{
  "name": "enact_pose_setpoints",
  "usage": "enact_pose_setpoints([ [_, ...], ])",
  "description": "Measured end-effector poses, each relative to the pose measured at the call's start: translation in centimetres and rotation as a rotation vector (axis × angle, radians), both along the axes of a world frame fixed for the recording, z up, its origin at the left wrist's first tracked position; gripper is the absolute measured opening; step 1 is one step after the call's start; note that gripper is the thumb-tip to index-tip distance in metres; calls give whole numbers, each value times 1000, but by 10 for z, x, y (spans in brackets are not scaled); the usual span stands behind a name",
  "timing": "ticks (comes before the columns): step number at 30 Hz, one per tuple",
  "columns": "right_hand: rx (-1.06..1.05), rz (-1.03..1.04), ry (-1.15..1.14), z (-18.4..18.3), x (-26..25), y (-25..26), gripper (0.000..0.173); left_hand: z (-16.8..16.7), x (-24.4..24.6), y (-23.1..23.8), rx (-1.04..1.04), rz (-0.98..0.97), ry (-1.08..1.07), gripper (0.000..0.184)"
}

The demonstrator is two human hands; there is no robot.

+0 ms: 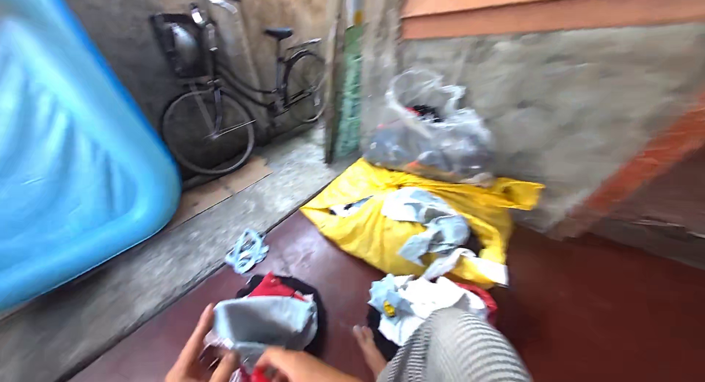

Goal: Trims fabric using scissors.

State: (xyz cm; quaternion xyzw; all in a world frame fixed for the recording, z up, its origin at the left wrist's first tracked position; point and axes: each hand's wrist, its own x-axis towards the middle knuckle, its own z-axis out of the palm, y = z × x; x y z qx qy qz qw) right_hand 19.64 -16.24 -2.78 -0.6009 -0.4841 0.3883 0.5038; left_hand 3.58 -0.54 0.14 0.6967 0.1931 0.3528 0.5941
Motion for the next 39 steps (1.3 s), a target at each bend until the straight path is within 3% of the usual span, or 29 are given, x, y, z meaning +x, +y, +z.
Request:
enact_pose_setpoints([
  [2, -27, 314, 159, 6, -1, 11, 46, 5, 2, -5, -60, 61, -19, 86],
  [8, -61, 442, 305, 12, 2, 13, 50, 3, -1, -1, -110, 32, -99, 98],
  [22, -136, 313, -52, 18, 9, 12, 53, 1, -12, 0, -80, -77, -74, 103],
  [26, -72, 285, -7, 14, 5, 11, 47, 2, -12, 0, -66, -65, -86, 103],
  [35, -36, 225, -134, 17, 2, 9, 62, 2, -10, -8, -24, -140, -108, 104],
  [39, -35, 188, -65, 18, 1, 9, 50, 0, -9, -9, -10, -141, -121, 104],
])
